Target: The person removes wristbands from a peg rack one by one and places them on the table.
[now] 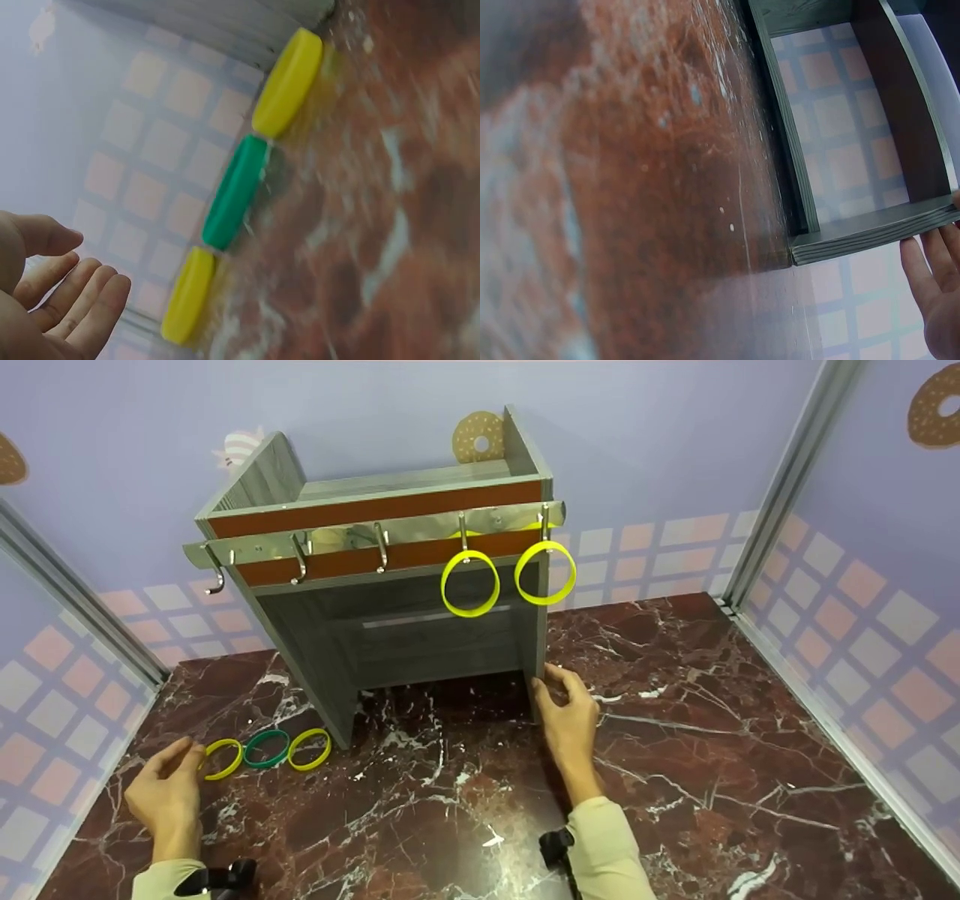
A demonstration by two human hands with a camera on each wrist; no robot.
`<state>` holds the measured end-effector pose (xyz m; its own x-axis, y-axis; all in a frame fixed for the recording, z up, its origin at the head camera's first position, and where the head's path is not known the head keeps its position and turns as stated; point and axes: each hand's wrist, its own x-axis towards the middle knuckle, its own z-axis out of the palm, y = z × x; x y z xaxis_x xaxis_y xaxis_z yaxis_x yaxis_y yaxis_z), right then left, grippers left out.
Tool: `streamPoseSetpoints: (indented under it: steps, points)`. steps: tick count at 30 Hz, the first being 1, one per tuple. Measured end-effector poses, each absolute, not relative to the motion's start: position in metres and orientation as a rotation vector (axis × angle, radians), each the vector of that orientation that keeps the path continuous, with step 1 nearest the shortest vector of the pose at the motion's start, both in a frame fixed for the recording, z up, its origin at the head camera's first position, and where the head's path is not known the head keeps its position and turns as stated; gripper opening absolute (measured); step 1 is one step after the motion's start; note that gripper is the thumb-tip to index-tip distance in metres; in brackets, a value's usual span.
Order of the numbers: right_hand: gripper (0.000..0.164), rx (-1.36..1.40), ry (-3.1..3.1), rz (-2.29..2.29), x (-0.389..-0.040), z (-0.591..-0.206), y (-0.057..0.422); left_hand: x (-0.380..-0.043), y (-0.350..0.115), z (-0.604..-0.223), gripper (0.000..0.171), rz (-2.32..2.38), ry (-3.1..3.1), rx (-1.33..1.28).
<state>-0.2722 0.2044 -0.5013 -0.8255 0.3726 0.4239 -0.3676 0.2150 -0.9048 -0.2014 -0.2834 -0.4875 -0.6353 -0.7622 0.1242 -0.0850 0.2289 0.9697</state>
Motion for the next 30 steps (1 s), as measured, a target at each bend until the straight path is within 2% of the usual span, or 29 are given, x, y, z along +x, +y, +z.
streamPoseSetpoints:
  steps: [19, 30]
  points:
    - [0.026, -0.022, -1.933, 1.644, -0.273, -0.501, 0.206, -0.230, -0.218, -0.443, 0.040, -1.729, -1.726, 0.346]
    - [0.025, -0.002, -1.941, 1.652, -0.272, -0.502, 0.207, -0.240, -0.188, -0.437, 0.033, -1.805, -1.689, 0.092]
